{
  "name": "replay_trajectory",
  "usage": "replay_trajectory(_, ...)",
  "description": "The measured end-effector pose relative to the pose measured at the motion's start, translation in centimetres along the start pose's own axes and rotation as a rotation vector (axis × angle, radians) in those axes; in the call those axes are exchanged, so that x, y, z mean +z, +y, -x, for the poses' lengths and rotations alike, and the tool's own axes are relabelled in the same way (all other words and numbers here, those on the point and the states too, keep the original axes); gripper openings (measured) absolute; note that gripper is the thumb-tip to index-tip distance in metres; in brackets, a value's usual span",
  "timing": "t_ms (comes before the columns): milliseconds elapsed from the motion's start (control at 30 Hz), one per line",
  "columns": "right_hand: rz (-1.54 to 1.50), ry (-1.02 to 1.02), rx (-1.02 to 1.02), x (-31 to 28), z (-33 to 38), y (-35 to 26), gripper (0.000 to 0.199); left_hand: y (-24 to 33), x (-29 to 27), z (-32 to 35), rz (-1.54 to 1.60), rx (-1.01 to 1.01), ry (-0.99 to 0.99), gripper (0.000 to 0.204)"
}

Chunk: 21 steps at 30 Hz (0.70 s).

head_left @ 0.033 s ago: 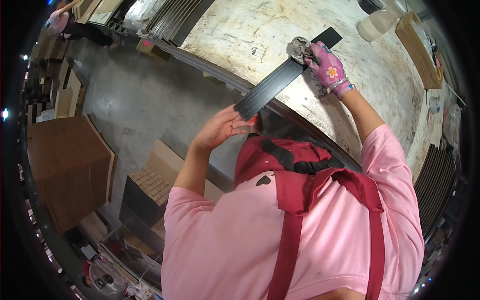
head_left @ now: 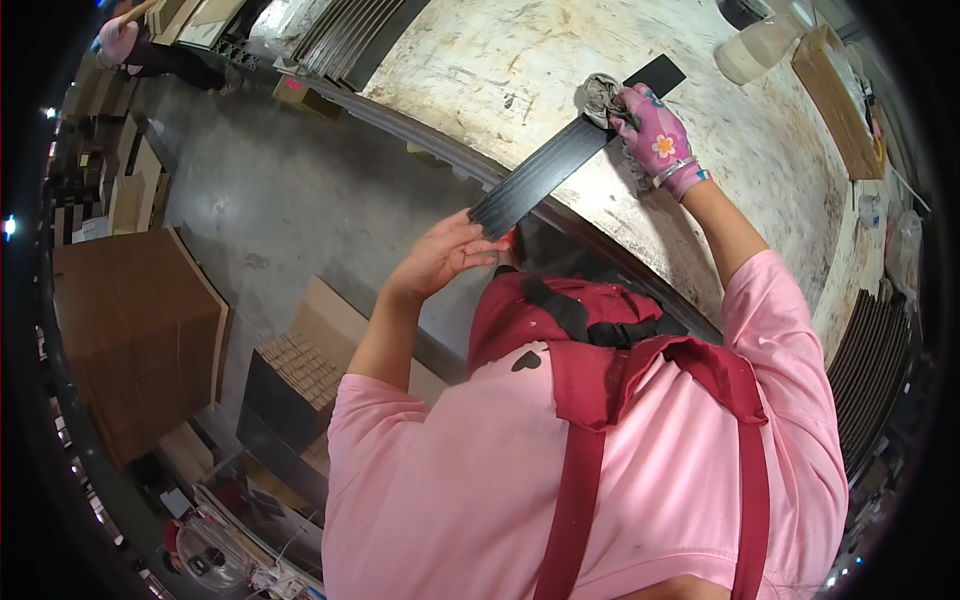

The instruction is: The person applies a liquid from a bottle onto a cloth and wipes the surface and edges of several long, dark wooden panels one by one.

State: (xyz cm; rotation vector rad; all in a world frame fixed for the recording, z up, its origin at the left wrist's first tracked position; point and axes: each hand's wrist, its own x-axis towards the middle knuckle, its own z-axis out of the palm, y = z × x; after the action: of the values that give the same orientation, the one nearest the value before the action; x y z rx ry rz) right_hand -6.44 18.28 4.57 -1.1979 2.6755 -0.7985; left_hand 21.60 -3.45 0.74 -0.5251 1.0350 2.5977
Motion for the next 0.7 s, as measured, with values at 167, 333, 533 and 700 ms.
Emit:
replay_trajectory(167,0.147,-0.014,-0.143,0.7,0.9,-1.9,0.021,-0.1,0.9,-0.7,-0.041,0.021,0.087,0.039)
replay_trajectory(333,0.197,-0.315,-0.447,4.5,4.6,-13.0,0.023,-0.4,1.1,-0.8,-0.063,0.033,0.123,0.037)
replay_trajectory(533,0.177,-0.061,0.076,3.7,1.1,-3.8,0.022,-0.4,2.5,-0.4,-0.102,0.073,0.183,0.037)
replay_trajectory(700,0.004,-0.115,0.194,-0.4,-0.8,-2.9,0.026,-2.9,3.3,-0.7,-0.144,0.053,0.234,0.036)
